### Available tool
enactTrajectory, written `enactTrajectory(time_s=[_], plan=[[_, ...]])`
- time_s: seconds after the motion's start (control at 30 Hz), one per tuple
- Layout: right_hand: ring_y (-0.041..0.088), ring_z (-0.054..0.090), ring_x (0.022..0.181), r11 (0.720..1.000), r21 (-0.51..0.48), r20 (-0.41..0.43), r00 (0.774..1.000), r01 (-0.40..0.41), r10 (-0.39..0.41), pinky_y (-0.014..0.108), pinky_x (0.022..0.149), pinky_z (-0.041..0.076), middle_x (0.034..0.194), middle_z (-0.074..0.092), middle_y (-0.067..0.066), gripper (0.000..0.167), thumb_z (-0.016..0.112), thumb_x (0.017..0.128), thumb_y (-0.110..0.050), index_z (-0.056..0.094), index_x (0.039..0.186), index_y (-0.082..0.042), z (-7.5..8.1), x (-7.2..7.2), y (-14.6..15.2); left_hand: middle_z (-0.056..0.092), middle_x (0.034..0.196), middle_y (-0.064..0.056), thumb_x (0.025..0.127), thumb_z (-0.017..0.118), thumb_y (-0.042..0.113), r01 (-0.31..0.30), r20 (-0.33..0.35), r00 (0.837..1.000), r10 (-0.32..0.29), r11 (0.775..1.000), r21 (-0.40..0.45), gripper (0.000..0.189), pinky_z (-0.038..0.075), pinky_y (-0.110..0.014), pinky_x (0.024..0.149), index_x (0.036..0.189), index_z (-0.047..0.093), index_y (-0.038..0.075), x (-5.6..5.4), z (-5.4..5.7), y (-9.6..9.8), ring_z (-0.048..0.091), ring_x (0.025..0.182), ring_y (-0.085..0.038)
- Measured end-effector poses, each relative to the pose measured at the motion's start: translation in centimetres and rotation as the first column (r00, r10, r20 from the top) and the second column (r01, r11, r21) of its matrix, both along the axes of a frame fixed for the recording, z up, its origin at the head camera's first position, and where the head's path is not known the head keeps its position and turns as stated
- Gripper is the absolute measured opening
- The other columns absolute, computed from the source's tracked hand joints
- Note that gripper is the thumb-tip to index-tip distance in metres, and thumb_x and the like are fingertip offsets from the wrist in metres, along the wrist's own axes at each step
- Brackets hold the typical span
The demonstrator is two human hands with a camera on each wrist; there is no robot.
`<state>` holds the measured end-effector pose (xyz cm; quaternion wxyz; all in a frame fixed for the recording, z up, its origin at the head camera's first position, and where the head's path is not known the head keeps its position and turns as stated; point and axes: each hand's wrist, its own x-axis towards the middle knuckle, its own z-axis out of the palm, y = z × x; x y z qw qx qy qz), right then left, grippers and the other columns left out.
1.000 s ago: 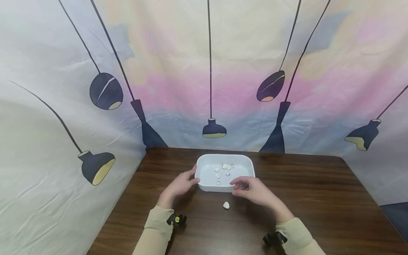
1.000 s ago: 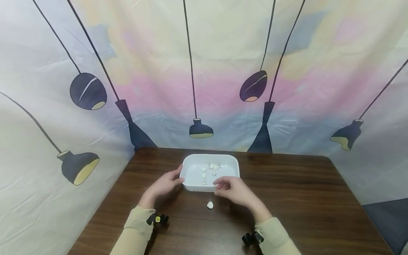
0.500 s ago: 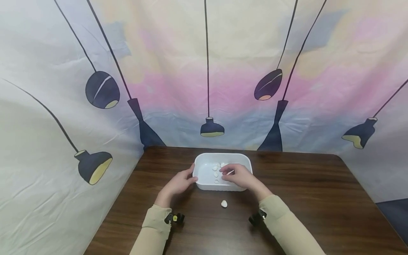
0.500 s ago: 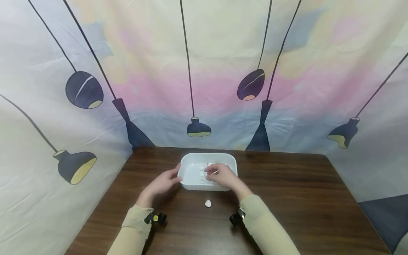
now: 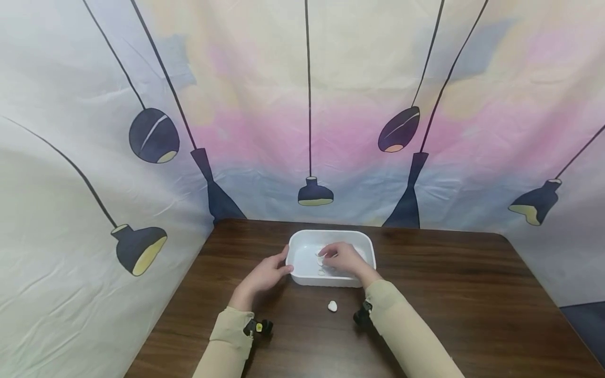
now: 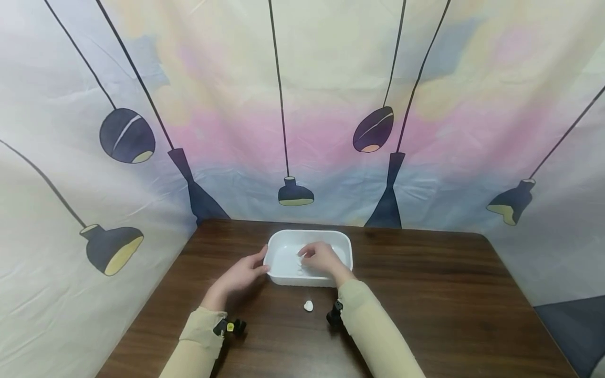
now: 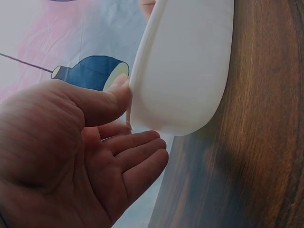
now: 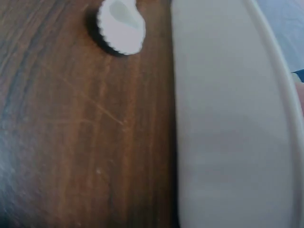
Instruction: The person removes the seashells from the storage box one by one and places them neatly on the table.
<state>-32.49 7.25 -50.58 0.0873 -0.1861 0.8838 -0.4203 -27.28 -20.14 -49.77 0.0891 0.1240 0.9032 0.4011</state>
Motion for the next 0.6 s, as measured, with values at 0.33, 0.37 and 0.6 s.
enactTrajectory(time_s=[0.33, 0.37, 0.6], plan=[[0.016, 0.068, 0.095, 0.993, 0.106, 0.016, 0.998, 0.053, -0.055, 0.041, 0.093, 0.058, 0.103, 0.078, 0.002, 0.018, 0.081, 0.092, -0.01, 0.083, 0.109, -0.005, -0.23, 0.13, -0.24, 0.041, 0.167, -0.019, 0.11, 0.062, 0.021, -0.015, 0.009, 1.0, 0.015, 1.0, 0.022, 0.067, 0.034, -0.059, 0.123, 0.167, 0.032, 0.002, 0.13, 0.05, 0.18, 0.042, 0.152, -0.038], [0.017, 0.068, 0.095, 0.992, 0.111, 0.018, 0.998, 0.057, -0.059, 0.042, 0.094, 0.058, 0.102, 0.079, 0.002, 0.016, 0.081, 0.092, -0.01, 0.083, 0.108, -0.006, -0.16, 0.16, -0.18, 0.041, 0.167, -0.018, 0.11, 0.062, 0.021, -0.017, 0.012, 1.0, 0.017, 1.0, 0.025, 0.067, 0.034, -0.058, 0.123, 0.167, 0.032, 0.003, 0.12, 0.05, 0.19, 0.042, 0.153, -0.037], [0.016, 0.064, 0.09, 0.992, 0.104, -0.004, 0.997, 0.071, -0.071, 0.041, 0.09, 0.057, 0.095, 0.075, -0.001, 0.012, 0.082, 0.091, -0.007, 0.083, 0.103, -0.008, -0.27, 0.23, -0.05, 0.041, 0.167, -0.018, 0.11, 0.063, 0.021, -0.014, 0.006, 1.0, 0.014, 1.0, 0.011, 0.067, 0.035, -0.059, 0.123, 0.167, 0.033, 0.003, 0.1, -0.11, 0.17, 0.043, 0.152, -0.038]])
